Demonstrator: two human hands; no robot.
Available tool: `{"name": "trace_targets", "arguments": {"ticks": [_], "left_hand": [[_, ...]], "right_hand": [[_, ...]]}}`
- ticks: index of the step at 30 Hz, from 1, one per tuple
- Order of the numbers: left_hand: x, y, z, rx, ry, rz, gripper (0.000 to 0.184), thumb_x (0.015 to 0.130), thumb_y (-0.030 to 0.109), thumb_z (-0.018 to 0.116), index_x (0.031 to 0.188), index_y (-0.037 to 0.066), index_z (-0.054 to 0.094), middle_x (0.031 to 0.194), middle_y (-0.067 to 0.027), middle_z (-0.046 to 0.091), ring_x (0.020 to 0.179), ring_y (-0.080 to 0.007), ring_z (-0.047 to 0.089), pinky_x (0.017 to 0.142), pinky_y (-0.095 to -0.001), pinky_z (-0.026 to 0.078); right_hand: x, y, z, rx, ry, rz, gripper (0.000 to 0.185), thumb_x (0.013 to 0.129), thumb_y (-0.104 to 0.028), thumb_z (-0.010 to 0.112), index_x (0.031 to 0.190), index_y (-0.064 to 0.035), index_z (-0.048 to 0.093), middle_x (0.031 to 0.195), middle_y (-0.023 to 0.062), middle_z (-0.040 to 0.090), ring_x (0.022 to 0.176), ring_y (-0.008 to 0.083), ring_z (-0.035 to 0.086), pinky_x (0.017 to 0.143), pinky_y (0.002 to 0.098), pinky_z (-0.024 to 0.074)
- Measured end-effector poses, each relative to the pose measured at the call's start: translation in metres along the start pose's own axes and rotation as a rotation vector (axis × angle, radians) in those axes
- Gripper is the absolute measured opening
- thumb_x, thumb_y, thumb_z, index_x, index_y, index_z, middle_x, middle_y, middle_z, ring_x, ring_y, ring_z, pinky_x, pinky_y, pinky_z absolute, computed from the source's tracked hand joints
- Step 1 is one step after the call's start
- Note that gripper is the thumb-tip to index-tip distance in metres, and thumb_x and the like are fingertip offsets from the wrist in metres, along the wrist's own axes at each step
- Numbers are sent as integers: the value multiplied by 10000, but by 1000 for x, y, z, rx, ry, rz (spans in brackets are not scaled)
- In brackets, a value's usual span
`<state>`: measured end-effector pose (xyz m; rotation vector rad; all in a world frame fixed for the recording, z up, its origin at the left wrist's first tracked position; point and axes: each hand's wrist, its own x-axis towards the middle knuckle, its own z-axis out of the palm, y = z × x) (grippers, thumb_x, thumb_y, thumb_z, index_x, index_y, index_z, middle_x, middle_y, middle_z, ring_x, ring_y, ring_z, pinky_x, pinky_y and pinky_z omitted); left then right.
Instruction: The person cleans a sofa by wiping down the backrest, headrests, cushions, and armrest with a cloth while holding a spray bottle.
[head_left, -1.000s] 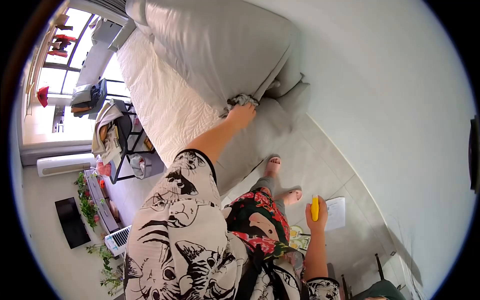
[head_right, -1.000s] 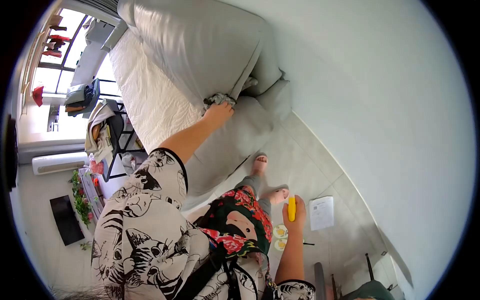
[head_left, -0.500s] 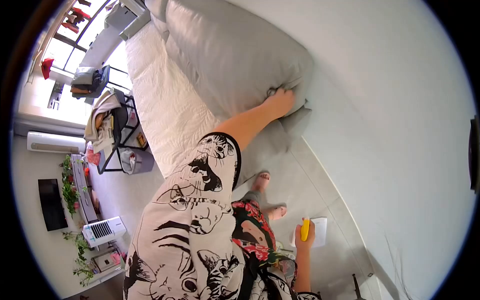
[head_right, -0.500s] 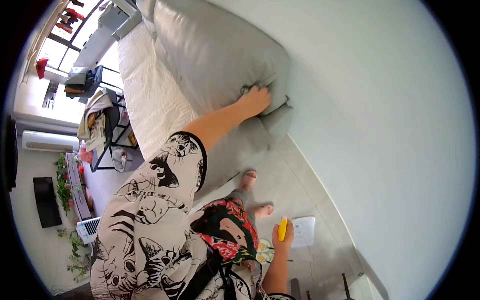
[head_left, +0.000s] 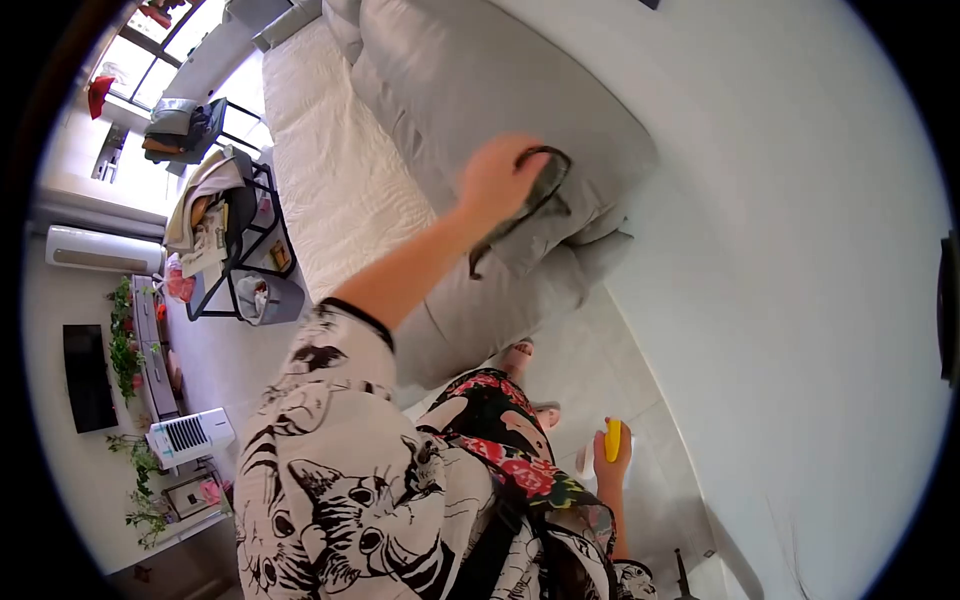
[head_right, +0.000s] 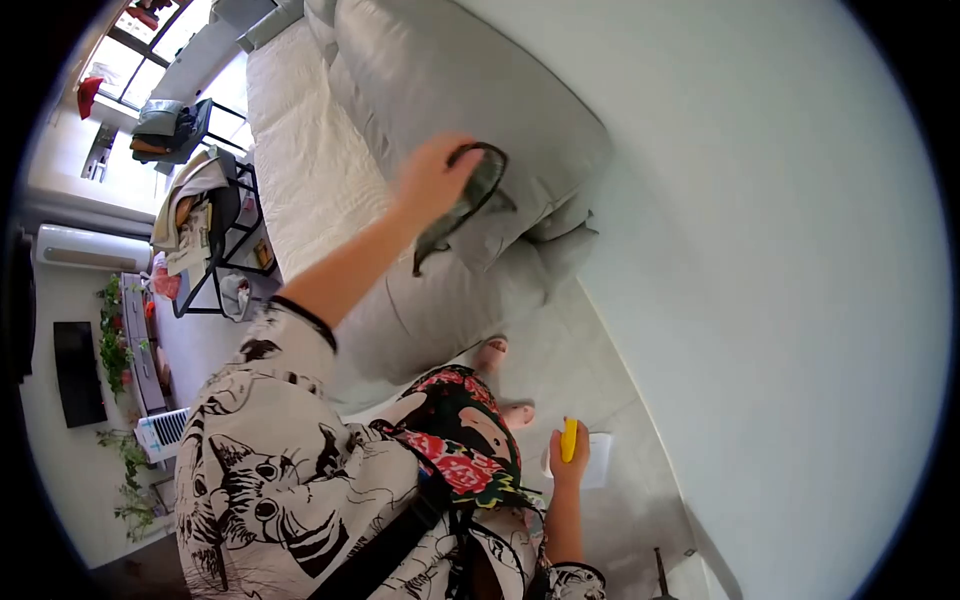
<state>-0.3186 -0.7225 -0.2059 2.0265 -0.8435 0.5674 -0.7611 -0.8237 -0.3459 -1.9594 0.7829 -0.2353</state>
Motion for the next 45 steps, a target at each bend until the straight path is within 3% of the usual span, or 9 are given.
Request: {"name": "trace_targets", "arguments": {"ticks": [7, 13, 16, 20, 24, 27, 33, 41, 45], "left_hand": [[-22, -24, 90, -14, 70, -44, 171, 809, 88, 587, 976, 60, 607, 1215, -71, 561, 1118, -263, 527, 890, -358, 450], [-173, -105, -37, 176, -1258, 369, 342, 834, 83, 504, 1169, 144, 536, 1386, -20, 404, 1153, -196, 505, 887, -330, 464], [-127, -91, -63, 86, -699, -424, 234, 819, 38, 544, 1040, 94, 598, 1241, -40, 554, 1069, -231, 560, 828, -326, 480], [13, -2, -42, -433, -163, -199, 156, 833, 63, 548, 972, 86, 614, 1212, -79, 562, 982, -295, 571, 785, -342, 470], [37, 29, 48, 147, -348, 613, 231, 816, 116, 577, 1045, 146, 588, 1325, -32, 462, 1230, -217, 421, 922, -378, 423], [69, -26, 28, 45, -535, 575, 251, 822, 112, 531, 1059, 164, 597, 1325, -24, 474, 1232, -229, 431, 967, -367, 405], [150, -186, 8, 407, -121, -98, 344, 802, 49, 461, 1056, 184, 651, 1243, -59, 548, 1149, -262, 507, 948, -362, 421], [21, -10, 75, 16, -344, 64, 277, 819, 79, 454, 1048, 124, 603, 1171, -37, 580, 975, -251, 599, 784, -368, 499], [-125, -16, 10, 203, -946, -43, 317, 783, 78, 530, 1085, 149, 591, 1159, -42, 584, 986, -241, 590, 789, -371, 487]], "right_hand": [[23, -51, 7, -76, -20, -127, 378, 784, -105, 647, 1128, -26, 512, 876, 134, 590, 729, 226, 596, 660, 318, 472], [33, -67, 8, -38, -19, -131, 376, 782, -95, 653, 1124, -25, 513, 884, 98, 603, 732, 200, 587, 662, 304, 467], [26, -82, 5, 41, 37, -104, 375, 787, -86, 646, 1132, -28, 512, 948, 86, 615, 741, 163, 577, 670, 287, 465], [31, -91, 5, 103, -38, 32, 376, 790, -77, 638, 1140, -31, 509, 1000, 84, 620, 746, 137, 566, 683, 270, 464], [37, -96, 6, -16, -59, -37, 358, 790, -86, 630, 1131, -34, 535, 967, 87, 613, 761, 165, 575, 705, 278, 467], [44, -101, 8, -75, -48, -92, 320, 790, -108, 619, 1100, -47, 572, 960, 114, 597, 775, 204, 595, 709, 300, 475], [40, -79, 15, -8, 38, 8, 313, 786, -105, 620, 1090, -43, 574, 929, 93, 601, 764, 192, 593, 702, 294, 473], [11, -75, 17, -108, -130, -159, 314, 781, -88, 622, 1086, -34, 574, 970, 96, 607, 765, 158, 582, 704, 277, 467], [-11, -106, 18, 50, -120, -195, 310, 802, -58, 610, 1104, -20, 549, 957, 55, 594, 775, 105, 540, 705, 239, 448]]}}
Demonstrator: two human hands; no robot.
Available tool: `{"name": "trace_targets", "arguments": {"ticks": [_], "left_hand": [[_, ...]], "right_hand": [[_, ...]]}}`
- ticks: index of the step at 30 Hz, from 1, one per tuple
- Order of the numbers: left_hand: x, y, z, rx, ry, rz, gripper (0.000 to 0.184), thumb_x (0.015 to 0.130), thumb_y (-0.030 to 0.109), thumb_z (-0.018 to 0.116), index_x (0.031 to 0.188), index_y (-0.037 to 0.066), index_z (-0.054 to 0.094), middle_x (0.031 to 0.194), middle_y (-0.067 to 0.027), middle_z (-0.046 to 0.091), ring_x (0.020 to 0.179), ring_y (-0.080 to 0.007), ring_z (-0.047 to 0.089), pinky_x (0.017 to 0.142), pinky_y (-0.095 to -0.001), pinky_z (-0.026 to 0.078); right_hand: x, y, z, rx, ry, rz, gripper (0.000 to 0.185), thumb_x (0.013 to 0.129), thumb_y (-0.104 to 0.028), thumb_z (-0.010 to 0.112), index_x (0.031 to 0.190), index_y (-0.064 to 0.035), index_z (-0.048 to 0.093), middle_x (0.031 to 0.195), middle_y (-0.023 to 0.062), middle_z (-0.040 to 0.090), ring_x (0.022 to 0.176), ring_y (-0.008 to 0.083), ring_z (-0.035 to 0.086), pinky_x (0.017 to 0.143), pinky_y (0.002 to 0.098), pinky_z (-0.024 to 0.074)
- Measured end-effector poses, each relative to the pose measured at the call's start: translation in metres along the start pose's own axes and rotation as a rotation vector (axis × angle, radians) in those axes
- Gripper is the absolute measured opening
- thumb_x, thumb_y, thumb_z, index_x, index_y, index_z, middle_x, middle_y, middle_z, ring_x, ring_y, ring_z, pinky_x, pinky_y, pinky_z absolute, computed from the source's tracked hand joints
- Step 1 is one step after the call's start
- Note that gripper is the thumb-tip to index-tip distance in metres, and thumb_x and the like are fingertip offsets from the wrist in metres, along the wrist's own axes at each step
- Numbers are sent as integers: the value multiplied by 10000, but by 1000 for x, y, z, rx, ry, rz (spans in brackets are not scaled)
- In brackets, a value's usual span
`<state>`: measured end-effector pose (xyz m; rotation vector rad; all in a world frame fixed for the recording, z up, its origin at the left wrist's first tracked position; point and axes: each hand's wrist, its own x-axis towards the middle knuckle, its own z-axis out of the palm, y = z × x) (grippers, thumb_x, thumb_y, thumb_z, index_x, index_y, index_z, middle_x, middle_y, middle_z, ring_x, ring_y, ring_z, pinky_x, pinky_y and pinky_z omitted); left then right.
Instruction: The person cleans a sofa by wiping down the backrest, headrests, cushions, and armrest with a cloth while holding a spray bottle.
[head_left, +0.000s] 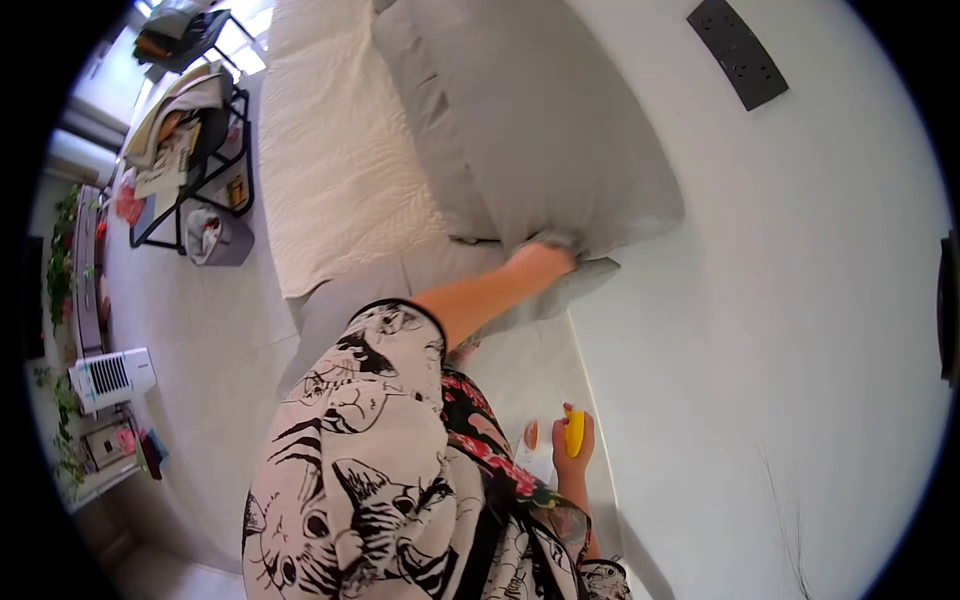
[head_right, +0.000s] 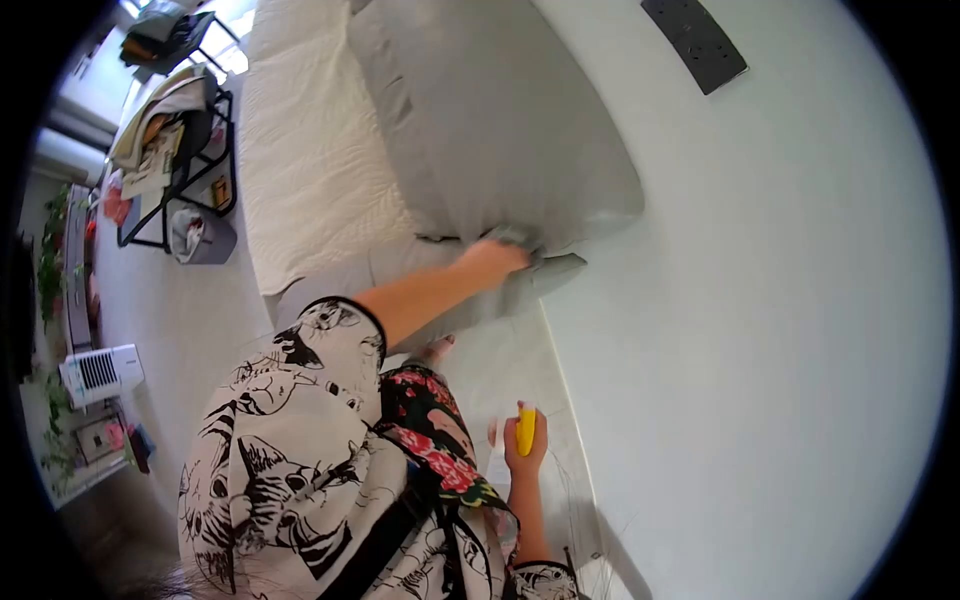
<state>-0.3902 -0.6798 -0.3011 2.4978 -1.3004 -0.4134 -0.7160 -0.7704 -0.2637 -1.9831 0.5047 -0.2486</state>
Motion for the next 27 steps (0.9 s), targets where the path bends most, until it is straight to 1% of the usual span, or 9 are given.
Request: {"name": "trace_targets", "arguments": {"ticks": [1, 2, 3, 5, 10, 13, 21, 23, 27], "left_hand": [[-41, -18, 44, -63, -56, -92, 314, 771, 75, 534, 1065, 147, 616, 1117, -56, 606, 977, -259, 589, 791, -378, 485], [-99, -38, 92, -254, 238, -170, 335, 785, 92, 488, 1074, 173, 636, 1021, -75, 647, 943, -271, 610, 806, -370, 488], [-142, -36, 89, -396, 79, -489, 364, 771, 80, 482, 1086, 169, 640, 1040, -84, 643, 975, -274, 596, 831, -359, 479], [-233, -36, 99, -562, 256, -753, 282, 806, 91, 497, 1033, 149, 653, 1021, -122, 637, 952, -279, 597, 800, -370, 472], [-382, 6, 70, -1256, 410, -994, 303, 834, 10, 499, 1098, 89, 626, 941, -54, 639, 802, -139, 586, 732, -266, 468], [-421, 53, 22, -1166, 686, -894, 290, 842, 0, 489, 1085, 74, 628, 963, -28, 628, 827, -121, 568, 745, -243, 450], [-564, 66, -18, -1310, 525, -682, 410, 806, 56, 570, 1214, 45, 532, 1264, -80, 531, 1096, -148, 517, 903, -260, 405], [-616, 49, -14, -1555, 684, -504, 496, 787, 81, 608, 1258, 18, 467, 1263, -67, 522, 1103, -150, 509, 915, -292, 414], [-734, -3, -3, -1008, 539, -370, 576, 734, 151, 680, 1256, 60, 454, 1243, -101, 496, 1165, -239, 474, 972, -361, 383]], "right_hand": [[-8, -4, 1, 10, -10, -18, 310, 802, -58, 610, 1104, -20, 549, 957, 55, 594, 775, 105, 540, 705, 239, 448], [-16, -6, 3, 52, -14, -19, 312, 804, -61, 611, 1107, -18, 546, 958, 54, 591, 782, 105, 538, 710, 240, 447], [-15, -2, 5, 99, -15, -18, 314, 806, -64, 611, 1109, -16, 544, 960, 53, 588, 789, 105, 536, 715, 241, 446], [-22, 9, 11, 43, -65, -54, 334, 796, -84, 628, 1112, -23, 541, 957, 88, 593, 778, 143, 558, 714, 261, 456], [-57, -44, 58, -6, -325, -176, 360, 779, -139, 667, 1097, -38, 532, 942, 139, 592, 804, 242, 590, 721, 307, 471], [-74, -116, 92, 74, -583, -344, 376, 769, -163, 681, 1094, -45, 535, 947, 137, 589, 828, 275, 585, 738, 327, 468], [-166, -249, 236, 272, -934, -795, 410, 760, -134, 681, 1129, -64, 517, 1026, 100, 581, 960, 274, 533, 855, 345, 409], [-198, -270, 286, 318, -923, -796, 400, 738, -166, 678, 1103, -74, 541, 1007, 107, 584, 929, 299, 528, 837, 382, 405], [-262, -295, 385, 210, -933, -922, 426, 759, -212, 677, 1129, -57, 534, 1029, 84, 579, 1008, 283, 508, 907, 388, 356]]}}
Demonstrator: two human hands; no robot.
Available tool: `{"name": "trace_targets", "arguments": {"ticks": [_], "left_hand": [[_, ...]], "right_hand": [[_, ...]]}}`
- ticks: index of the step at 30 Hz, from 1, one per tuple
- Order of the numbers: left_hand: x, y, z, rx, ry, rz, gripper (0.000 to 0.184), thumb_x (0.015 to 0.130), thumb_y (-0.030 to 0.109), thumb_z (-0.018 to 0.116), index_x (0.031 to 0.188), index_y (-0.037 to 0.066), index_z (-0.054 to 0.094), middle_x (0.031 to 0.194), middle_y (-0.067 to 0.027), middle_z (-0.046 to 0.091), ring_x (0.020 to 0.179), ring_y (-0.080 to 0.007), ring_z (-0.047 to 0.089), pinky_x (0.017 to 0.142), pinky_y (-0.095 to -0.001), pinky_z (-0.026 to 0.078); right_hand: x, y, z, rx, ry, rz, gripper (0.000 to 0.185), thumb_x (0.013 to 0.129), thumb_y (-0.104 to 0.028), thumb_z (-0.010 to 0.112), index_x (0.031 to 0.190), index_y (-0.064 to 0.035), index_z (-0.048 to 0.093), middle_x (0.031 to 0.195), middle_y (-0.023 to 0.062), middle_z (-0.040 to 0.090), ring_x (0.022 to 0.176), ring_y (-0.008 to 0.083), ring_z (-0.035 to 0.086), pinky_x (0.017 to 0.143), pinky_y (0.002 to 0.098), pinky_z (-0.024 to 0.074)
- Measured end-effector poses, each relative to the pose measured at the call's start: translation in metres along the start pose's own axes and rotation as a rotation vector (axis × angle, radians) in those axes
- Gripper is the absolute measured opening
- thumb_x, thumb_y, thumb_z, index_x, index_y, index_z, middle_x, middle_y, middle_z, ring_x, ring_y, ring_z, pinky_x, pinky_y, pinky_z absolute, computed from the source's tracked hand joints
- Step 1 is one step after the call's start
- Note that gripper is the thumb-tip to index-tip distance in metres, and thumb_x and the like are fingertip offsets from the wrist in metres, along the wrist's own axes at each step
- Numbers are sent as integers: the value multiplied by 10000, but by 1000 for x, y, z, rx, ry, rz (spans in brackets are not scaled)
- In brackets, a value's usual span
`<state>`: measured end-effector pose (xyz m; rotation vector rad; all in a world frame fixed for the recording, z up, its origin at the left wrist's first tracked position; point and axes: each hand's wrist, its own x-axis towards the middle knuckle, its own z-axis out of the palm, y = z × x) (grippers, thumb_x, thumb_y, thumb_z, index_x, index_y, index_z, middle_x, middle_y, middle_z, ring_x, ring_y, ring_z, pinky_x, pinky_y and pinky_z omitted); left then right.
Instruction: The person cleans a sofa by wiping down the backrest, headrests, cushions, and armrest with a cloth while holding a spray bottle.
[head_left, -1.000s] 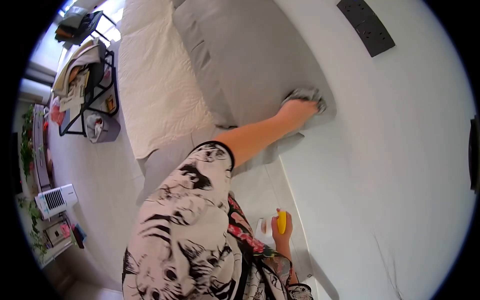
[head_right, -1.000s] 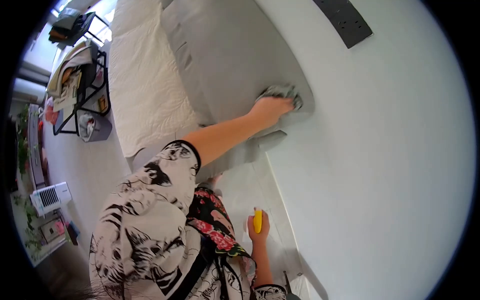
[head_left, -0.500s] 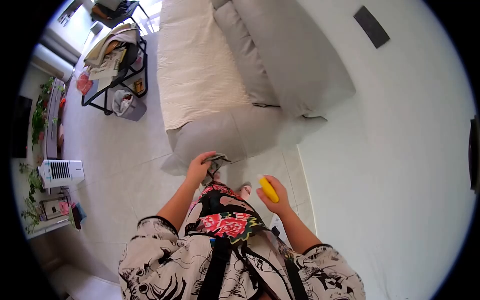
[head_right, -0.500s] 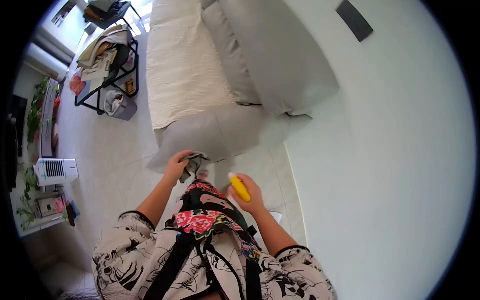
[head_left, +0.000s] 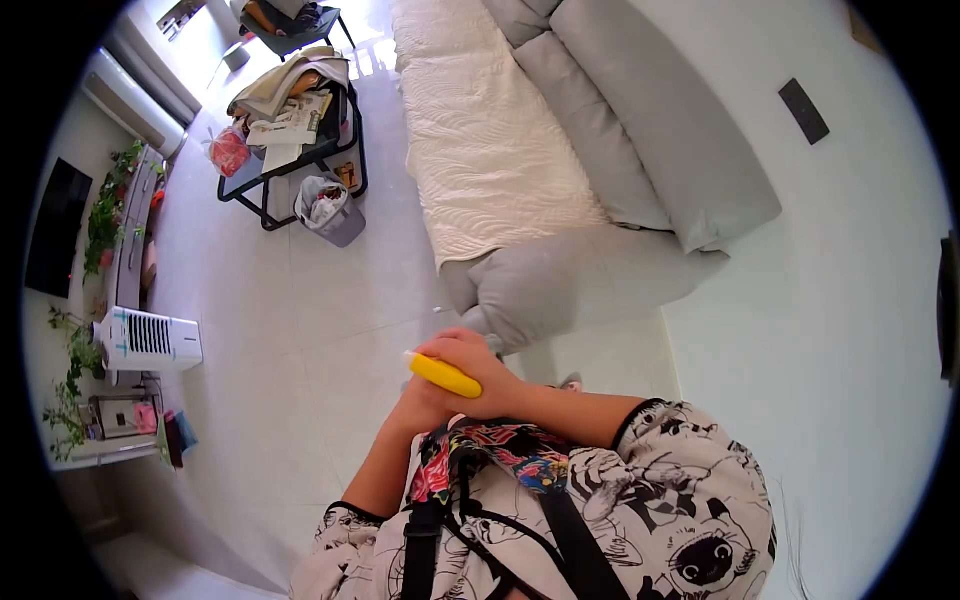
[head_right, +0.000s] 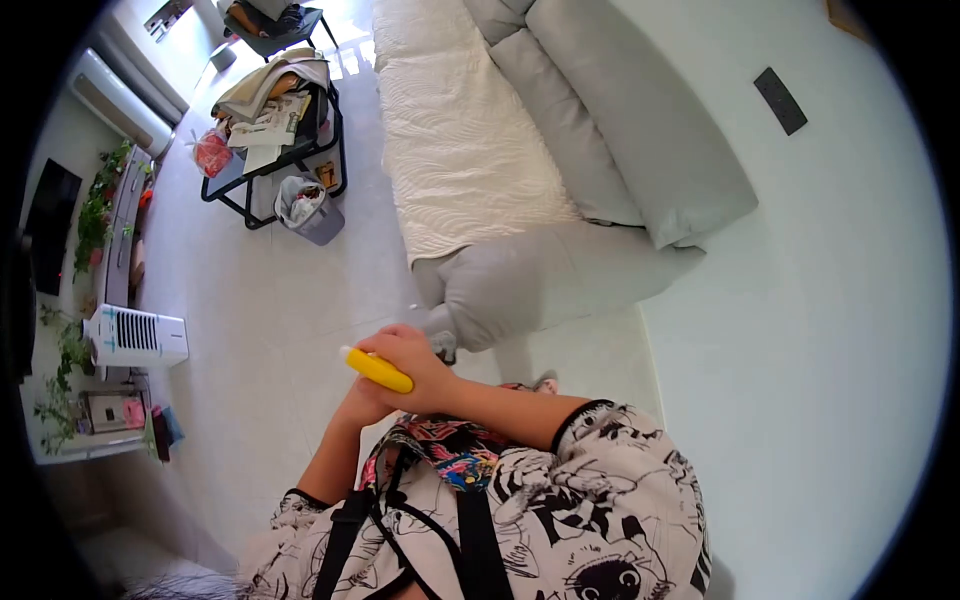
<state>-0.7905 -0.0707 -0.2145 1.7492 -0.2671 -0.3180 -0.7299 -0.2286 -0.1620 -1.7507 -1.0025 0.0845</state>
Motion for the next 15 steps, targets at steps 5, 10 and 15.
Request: {"name": "trace_targets", "arguments": {"ticks": [5, 10, 15], "left_hand": [[-31, -18, -79, 158, 229, 114, 450, 738, 164, 668, 1150, 70, 512, 1130, -102, 556, 1061, -241, 536, 870, -359, 437], [-19, -3, -161, 133, 223, 211, 323, 695, 170, 682, 985, 71, 578, 969, -87, 621, 929, -291, 592, 770, -374, 457], [29, 2, -222, 390, 158, 330, 362, 572, 153, 771, 869, 78, 578, 944, -67, 632, 970, -284, 593, 805, -395, 471]], "right_hand": [[65, -15, 88, 65, -39, 141, 483, 746, -282, 695, 1147, -65, 536, 1104, 97, 567, 1104, 295, 472, 968, 385, 308], [124, -8, 104, -59, -17, 34, 629, 754, -340, 697, 1270, -84, 443, 1244, 107, 487, 1218, 301, 388, 1014, 400, 275], [128, 39, 94, 66, 173, 447, 658, 787, -406, 658, 1312, -102, 404, 1275, 104, 465, 1191, 267, 414, 946, 406, 365]]}}
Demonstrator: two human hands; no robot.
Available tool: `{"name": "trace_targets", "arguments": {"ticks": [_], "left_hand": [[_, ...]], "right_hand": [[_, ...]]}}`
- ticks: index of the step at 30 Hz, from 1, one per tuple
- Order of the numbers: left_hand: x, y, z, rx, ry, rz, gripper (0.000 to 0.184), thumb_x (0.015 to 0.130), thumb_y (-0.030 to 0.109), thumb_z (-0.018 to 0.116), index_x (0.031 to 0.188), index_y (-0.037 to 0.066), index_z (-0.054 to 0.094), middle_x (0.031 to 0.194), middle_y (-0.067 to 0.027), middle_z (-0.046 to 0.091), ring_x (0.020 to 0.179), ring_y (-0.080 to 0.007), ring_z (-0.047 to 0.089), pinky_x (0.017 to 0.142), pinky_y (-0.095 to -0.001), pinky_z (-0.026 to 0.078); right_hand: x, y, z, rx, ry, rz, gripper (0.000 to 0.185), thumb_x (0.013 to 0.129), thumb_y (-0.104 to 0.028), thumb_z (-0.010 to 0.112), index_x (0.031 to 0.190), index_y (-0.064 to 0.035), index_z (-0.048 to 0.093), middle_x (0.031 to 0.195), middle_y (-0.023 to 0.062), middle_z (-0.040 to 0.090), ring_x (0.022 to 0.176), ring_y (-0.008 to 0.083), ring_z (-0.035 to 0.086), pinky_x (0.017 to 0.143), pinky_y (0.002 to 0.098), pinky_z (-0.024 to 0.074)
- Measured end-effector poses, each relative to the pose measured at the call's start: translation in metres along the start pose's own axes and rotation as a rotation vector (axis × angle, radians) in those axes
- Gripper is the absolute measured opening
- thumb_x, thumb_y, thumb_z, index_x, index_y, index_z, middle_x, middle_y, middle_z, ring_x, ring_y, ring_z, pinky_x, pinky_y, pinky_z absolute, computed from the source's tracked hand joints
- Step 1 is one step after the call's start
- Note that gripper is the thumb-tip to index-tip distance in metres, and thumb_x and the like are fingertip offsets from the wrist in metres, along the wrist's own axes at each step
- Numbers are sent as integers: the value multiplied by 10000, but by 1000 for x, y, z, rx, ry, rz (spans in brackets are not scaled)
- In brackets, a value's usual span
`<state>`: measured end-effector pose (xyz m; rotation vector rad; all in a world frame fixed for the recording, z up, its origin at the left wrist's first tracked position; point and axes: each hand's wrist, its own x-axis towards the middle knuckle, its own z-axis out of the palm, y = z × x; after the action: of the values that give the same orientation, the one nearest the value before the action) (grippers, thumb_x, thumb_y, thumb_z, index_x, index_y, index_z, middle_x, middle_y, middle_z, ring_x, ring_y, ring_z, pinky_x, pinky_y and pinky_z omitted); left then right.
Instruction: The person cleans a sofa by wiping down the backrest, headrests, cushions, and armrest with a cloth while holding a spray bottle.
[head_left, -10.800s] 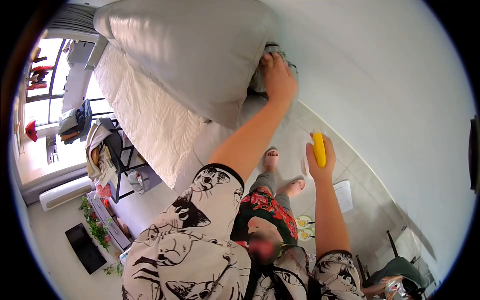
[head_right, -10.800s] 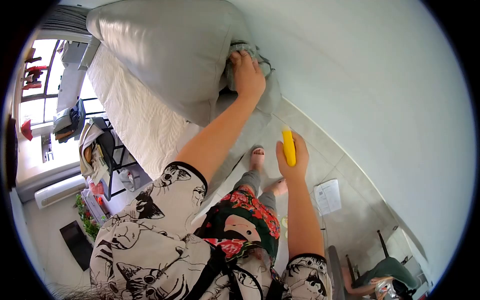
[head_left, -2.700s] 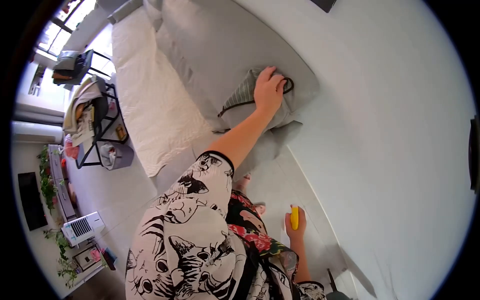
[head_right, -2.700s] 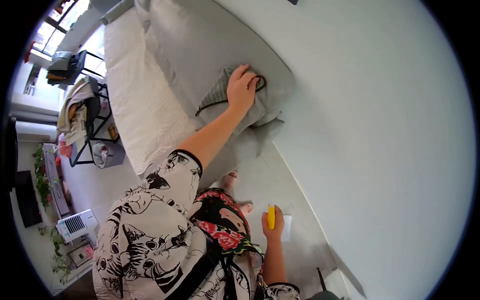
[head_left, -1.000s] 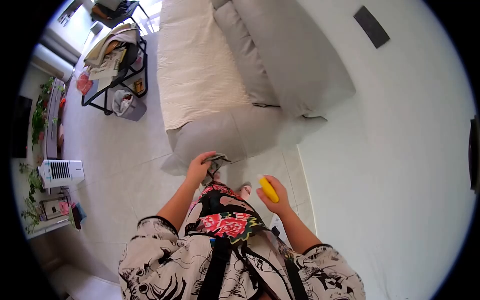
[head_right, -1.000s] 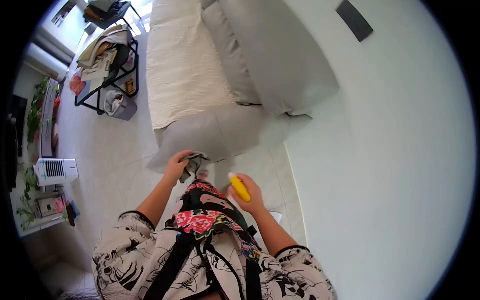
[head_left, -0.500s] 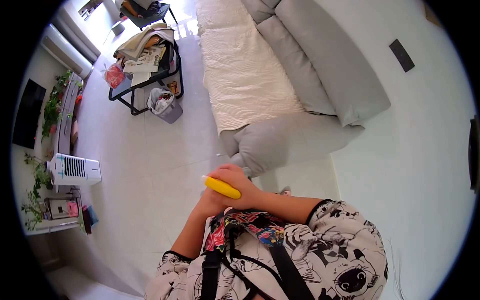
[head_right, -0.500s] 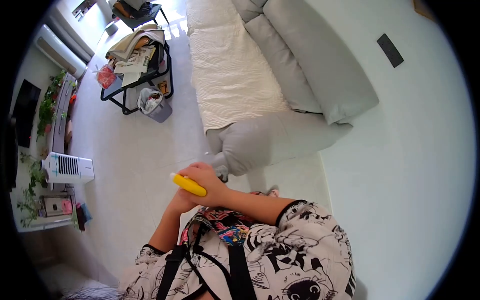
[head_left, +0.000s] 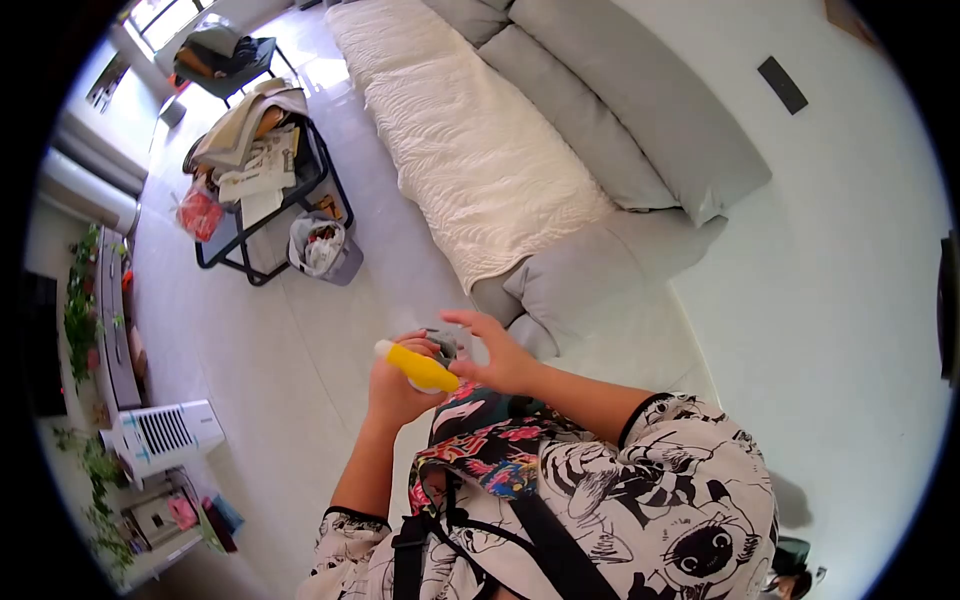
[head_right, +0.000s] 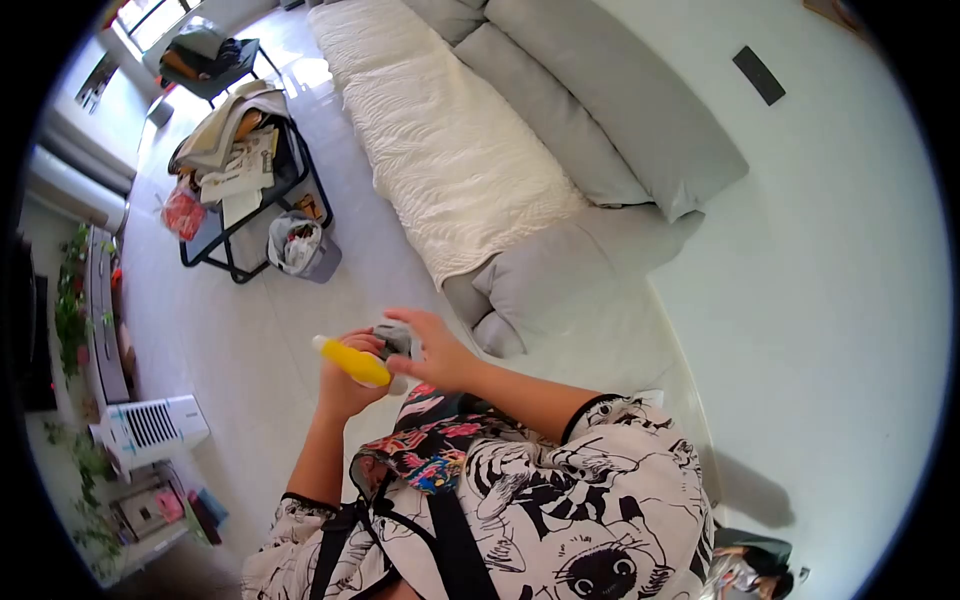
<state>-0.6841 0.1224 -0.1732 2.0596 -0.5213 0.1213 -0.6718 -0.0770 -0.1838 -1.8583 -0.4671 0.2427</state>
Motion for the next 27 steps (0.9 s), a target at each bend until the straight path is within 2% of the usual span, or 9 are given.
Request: {"name": "trace_targets", "arguments": {"ticks": [1, 3, 6, 13, 17, 21, 23, 24, 27], "left_hand": [[14, -10, -7, -18, 4, 24, 362, 555, 122, 767, 847, 78, 558, 928, -77, 630, 982, -303, 584, 829, -403, 465], [48, -27, -16, -34, -18, 47, 365, 538, 92, 764, 825, 78, 539, 911, -87, 628, 994, -323, 575, 853, -411, 459], [107, -62, -41, -32, -70, 132, 364, 538, 88, 764, 827, 87, 542, 928, -85, 631, 1021, -335, 566, 865, -420, 454], [224, -110, -81, -47, -139, 171, 387, 549, 143, 789, 849, 97, 549, 972, -73, 636, 1055, -324, 550, 877, -415, 443], [300, -149, -101, -41, -128, 162, 394, 529, 146, 802, 832, 97, 555, 987, -74, 636, 1069, -329, 538, 891, -417, 433], [362, -208, -126, -33, -205, 245, 409, 521, 158, 806, 837, 99, 553, 1020, -76, 629, 1074, -330, 531, 897, -417, 429], [386, -225, -138, -73, -246, 255, 429, 510, 161, 808, 846, 100, 548, 1041, -78, 625, 1079, -332, 527, 897, -423, 427], [481, -178, -104, -76, -199, 232, 436, 505, 154, 808, 850, 101, 546, 1046, -78, 625, 1082, -330, 526, 898, -424, 426], [593, -177, -91, -77, -266, 280, 444, 497, 142, 812, 850, 104, 544, 1057, -75, 623, 1088, -324, 524, 894, -424, 428]], "right_hand": [[13, 15, 2, 7, 20, 7, 658, 787, -406, 658, 1312, -102, 404, 1275, 104, 465, 1191, 267, 414, 946, 406, 365], [40, 42, -1, 639, 231, 501, 593, 844, -392, 612, 1298, -73, 403, 1261, 78, 468, 1146, 217, 448, 898, 363, 409], [100, 65, 14, 992, 291, 782, 538, 876, -363, 586, 1282, -61, 403, 1199, 57, 505, 1066, 172, 504, 863, 302, 426], [261, 73, -22, 1365, 153, 706, 271, 862, -261, 611, 1069, -101, 542, 885, 13, 579, 779, 114, 533, 724, 254, 437], [340, 79, -55, 1278, 224, 736, 232, 858, -207, 610, 1049, -105, 528, 932, 31, 586, 857, 169, 563, 782, 336, 462], [411, 84, -50, 1374, 526, 628, 254, 843, -125, 612, 1076, -109, 512, 989, 51, 575, 904, 191, 555, 805, 370, 462], [442, 58, -55, 1363, 922, 453, 248, 839, -99, 604, 1070, -112, 512, 1030, 71, 561, 951, 204, 537, 826, 374, 451], [477, 39, -170, 1335, 892, 411, 250, 860, -149, 578, 1094, -116, 499, 1059, 88, 550, 976, 228, 520, 853, 400, 434], [534, 26, -255, 1696, 957, 397, 279, 869, -244, 554, 1111, -118, 496, 1076, 93, 552, 981, 257, 520, 872, 422, 417]]}}
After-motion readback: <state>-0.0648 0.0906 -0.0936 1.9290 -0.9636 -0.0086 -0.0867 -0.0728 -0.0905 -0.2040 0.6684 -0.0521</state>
